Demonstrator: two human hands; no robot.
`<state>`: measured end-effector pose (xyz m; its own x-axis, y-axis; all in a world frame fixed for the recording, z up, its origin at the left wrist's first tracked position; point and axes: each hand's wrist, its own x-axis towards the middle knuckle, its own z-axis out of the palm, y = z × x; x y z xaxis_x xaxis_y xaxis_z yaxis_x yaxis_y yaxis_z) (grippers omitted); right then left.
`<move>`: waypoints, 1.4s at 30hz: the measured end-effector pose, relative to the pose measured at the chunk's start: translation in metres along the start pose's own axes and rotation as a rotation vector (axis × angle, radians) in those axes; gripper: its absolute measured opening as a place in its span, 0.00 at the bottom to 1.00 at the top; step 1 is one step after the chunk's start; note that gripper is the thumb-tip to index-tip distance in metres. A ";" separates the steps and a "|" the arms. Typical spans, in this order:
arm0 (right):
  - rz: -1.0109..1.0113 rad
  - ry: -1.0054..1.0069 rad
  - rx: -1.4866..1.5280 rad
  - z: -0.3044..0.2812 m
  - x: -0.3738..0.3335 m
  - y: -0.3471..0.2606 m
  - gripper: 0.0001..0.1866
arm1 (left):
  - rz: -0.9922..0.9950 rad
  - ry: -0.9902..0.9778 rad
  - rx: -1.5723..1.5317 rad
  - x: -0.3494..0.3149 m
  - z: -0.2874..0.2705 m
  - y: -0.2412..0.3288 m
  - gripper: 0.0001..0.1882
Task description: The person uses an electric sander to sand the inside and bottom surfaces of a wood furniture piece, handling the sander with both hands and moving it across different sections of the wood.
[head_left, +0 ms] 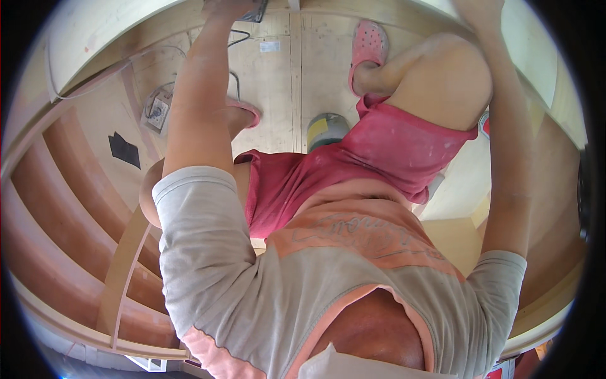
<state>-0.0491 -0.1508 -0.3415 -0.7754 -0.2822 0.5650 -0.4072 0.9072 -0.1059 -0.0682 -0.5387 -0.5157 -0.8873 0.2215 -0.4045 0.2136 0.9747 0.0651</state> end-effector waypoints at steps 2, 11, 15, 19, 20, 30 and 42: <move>0.022 -0.009 0.049 0.003 0.008 -0.012 0.16 | -0.084 0.260 0.091 0.000 0.036 -0.063 0.28; 0.018 -0.054 -0.013 -0.005 0.000 -0.002 0.15 | -0.571 -0.035 -0.168 -0.034 0.011 -0.094 0.45; 0.031 -0.049 0.027 -0.008 0.003 -0.005 0.15 | -0.450 -0.041 -0.219 -0.024 0.005 -0.095 0.41; -0.017 -0.017 0.027 -0.003 0.004 -0.003 0.16 | -0.305 0.077 -0.127 -0.007 0.022 -0.095 0.41; -0.002 -0.030 0.019 -0.004 0.003 -0.002 0.16 | -0.278 0.072 -0.126 0.000 0.023 -0.086 0.40; 0.013 -0.042 0.020 -0.009 0.003 -0.002 0.15 | -0.169 0.046 -0.322 -0.020 0.005 -0.013 0.29; 0.149 -0.124 -0.116 0.000 0.000 0.018 0.24 | -0.903 0.101 -1.283 -0.152 0.071 0.024 0.27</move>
<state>-0.0569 -0.1343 -0.3431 -0.8791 -0.1723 0.4444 -0.2314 0.9694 -0.0820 0.1010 -0.5505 -0.5173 -0.5592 -0.4749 -0.6795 -0.8109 0.1427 0.5675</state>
